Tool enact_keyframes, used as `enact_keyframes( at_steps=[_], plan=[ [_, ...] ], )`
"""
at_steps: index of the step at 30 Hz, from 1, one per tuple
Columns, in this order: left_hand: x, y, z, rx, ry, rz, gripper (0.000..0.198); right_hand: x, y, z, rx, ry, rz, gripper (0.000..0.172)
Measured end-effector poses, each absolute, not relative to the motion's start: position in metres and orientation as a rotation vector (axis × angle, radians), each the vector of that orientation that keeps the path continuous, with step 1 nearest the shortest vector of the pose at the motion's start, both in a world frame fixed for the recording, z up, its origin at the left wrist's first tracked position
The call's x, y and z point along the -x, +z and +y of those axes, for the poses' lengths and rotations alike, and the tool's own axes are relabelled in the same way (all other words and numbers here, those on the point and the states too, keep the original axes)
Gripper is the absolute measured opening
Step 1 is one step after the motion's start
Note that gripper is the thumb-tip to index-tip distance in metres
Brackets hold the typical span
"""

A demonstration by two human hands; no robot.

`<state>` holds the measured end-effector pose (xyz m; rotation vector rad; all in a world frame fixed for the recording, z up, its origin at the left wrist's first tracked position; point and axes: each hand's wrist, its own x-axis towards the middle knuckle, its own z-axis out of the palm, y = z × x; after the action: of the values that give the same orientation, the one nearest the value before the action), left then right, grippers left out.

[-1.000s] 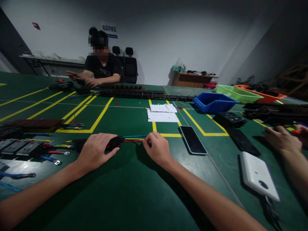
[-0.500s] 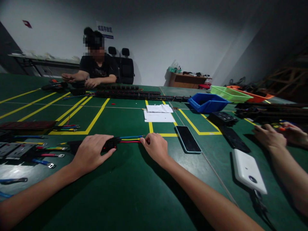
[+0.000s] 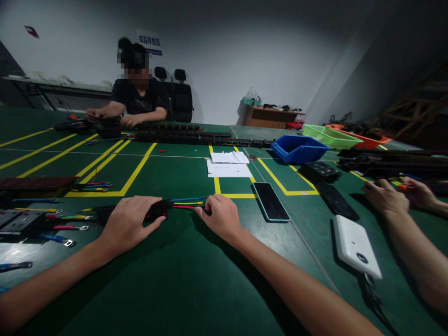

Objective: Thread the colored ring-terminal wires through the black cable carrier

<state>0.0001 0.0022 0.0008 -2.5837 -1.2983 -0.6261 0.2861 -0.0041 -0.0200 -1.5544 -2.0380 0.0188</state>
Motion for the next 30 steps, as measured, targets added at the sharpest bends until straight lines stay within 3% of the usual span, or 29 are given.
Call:
enact_keyframes(
  at_steps=[30],
  plan=[
    [-0.0013, 0.0036, 0.0019, 2.594, -0.644, -1.291, 0.042, -0.2889, -0.0193, -0.0019, 1.644, 0.069, -1.911, 0.029]
  ],
)
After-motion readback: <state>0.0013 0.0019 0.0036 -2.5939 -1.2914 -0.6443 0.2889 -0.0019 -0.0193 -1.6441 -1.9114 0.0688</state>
